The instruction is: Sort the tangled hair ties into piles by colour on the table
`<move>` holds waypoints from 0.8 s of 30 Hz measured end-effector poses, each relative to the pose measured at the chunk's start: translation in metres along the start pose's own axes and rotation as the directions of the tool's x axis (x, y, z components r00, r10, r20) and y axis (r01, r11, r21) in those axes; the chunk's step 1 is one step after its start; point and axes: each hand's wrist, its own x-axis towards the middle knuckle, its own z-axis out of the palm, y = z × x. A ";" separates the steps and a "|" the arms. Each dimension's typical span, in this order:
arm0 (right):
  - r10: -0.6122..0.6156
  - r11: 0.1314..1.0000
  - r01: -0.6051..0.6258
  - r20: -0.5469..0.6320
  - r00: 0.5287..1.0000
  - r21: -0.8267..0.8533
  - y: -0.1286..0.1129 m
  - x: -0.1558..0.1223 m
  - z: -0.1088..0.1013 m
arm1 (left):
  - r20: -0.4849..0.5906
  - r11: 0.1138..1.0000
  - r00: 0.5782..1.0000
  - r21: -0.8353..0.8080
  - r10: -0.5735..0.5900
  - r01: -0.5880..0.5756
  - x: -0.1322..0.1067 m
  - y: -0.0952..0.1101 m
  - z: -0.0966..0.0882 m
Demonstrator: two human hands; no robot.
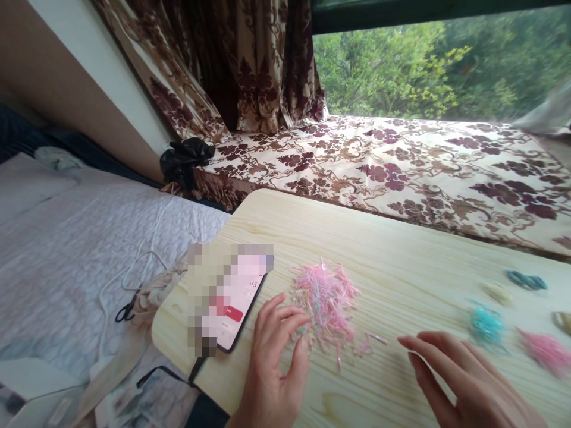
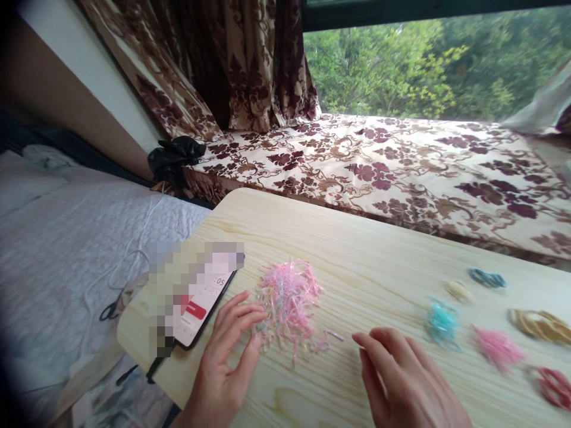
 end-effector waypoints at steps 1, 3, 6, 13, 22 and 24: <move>0.017 1.000 -0.017 0.010 1.000 0.005 -0.001 0.001 0.001 | 0.000 1.000 1.000 0.002 0.002 -0.002 0.000 0.000 0.000; 0.055 0.998 -0.056 0.030 0.998 0.026 -0.005 0.006 0.003 | 0.001 1.000 1.000 0.005 0.006 -0.006 0.000 0.000 0.000; 0.112 0.992 -0.113 0.014 0.994 0.056 -0.011 0.014 0.004 | 0.001 1.000 1.000 0.005 0.003 -0.003 0.000 -0.001 0.000; 0.125 0.988 -0.121 -0.045 0.991 0.091 -0.018 0.024 0.004 | 0.001 1.000 1.000 0.010 0.025 -0.025 -0.001 -0.002 0.001; 0.033 0.998 -0.030 -0.067 0.997 0.051 -0.025 0.031 0.005 | -0.006 0.999 1.000 0.025 0.027 -0.027 0.001 -0.002 0.001; 0.024 0.998 -0.020 -0.069 0.997 0.056 -0.026 0.030 0.004 | 0.000 0.999 1.000 0.034 0.031 -0.031 0.002 -0.003 0.001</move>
